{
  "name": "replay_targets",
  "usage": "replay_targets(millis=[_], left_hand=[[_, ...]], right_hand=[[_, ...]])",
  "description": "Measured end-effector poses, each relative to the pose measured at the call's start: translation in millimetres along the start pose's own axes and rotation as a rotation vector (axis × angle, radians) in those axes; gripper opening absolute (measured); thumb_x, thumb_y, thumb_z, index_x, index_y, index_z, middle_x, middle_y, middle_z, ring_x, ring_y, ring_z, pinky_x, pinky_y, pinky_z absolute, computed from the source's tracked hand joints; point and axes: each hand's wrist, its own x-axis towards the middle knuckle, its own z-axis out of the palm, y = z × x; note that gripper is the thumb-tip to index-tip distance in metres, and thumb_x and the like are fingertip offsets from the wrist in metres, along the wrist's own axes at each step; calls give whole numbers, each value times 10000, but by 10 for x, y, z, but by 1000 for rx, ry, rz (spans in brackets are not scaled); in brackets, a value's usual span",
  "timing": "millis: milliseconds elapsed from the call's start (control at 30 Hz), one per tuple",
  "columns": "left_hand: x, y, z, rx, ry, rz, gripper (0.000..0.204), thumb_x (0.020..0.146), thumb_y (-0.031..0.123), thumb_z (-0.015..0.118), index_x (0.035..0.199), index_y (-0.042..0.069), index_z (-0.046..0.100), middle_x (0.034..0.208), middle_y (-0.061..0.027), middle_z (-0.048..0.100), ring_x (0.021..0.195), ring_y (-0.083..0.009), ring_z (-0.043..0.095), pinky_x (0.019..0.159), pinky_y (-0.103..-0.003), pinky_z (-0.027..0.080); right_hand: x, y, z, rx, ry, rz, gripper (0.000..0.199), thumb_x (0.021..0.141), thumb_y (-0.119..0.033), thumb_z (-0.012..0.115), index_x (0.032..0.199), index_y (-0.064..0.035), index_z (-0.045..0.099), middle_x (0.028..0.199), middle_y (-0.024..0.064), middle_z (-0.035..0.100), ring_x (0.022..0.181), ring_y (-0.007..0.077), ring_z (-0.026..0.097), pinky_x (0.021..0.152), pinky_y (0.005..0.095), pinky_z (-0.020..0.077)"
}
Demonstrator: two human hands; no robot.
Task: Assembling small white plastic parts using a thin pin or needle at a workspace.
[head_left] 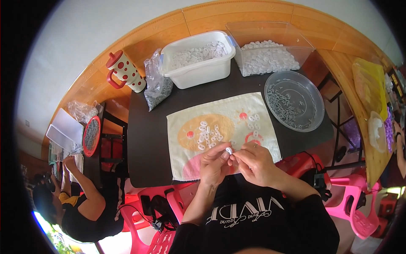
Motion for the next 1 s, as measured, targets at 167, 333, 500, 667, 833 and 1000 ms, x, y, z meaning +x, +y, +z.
replay_targets(millis=[167,333,500,667,833,1000], left_hand=[[4,-1,-3,15,15,-6,254,916,-43,565,1152,10,644,931,-105,659,758,-137,606,674,-234,500],[8,-15,-1,28,24,22,252,917,-35,569,1153,12,642,935,-93,659,756,-136,606,672,-234,499],[9,-17,7,16,39,27,254,917,-33,570,1157,12,639,930,-90,657,753,-134,602,673,-233,496],[13,-18,8,12,21,46,253,921,-46,555,1154,9,635,920,-89,651,746,-128,589,677,-231,489],[17,-35,22,29,10,60,257,925,-61,538,1152,7,634,931,-73,635,761,-122,586,679,-227,482],[18,-69,14,70,52,99,255,920,-68,535,1155,-28,624,964,-86,656,796,-135,615,746,-261,528]], right_hand=[[-47,7,96,41,92,-1,223,706,113,609,902,6,602,700,86,534,580,257,527,509,345,410],[-56,41,155,57,183,-24,248,719,136,587,940,26,604,721,96,544,587,253,513,507,338,394],[-89,70,204,81,206,-31,251,728,130,573,959,40,603,737,96,561,593,242,512,522,338,390],[-111,114,273,-63,238,-119,276,710,44,610,985,35,595,748,95,536,613,265,518,529,363,408],[-155,148,341,-260,257,-185,368,698,25,628,1064,46,596,754,82,526,613,231,506,532,348,394],[-128,145,306,-610,161,-263,386,758,-80,611,1124,44,598,753,70,491,637,227,500,558,349,400]])
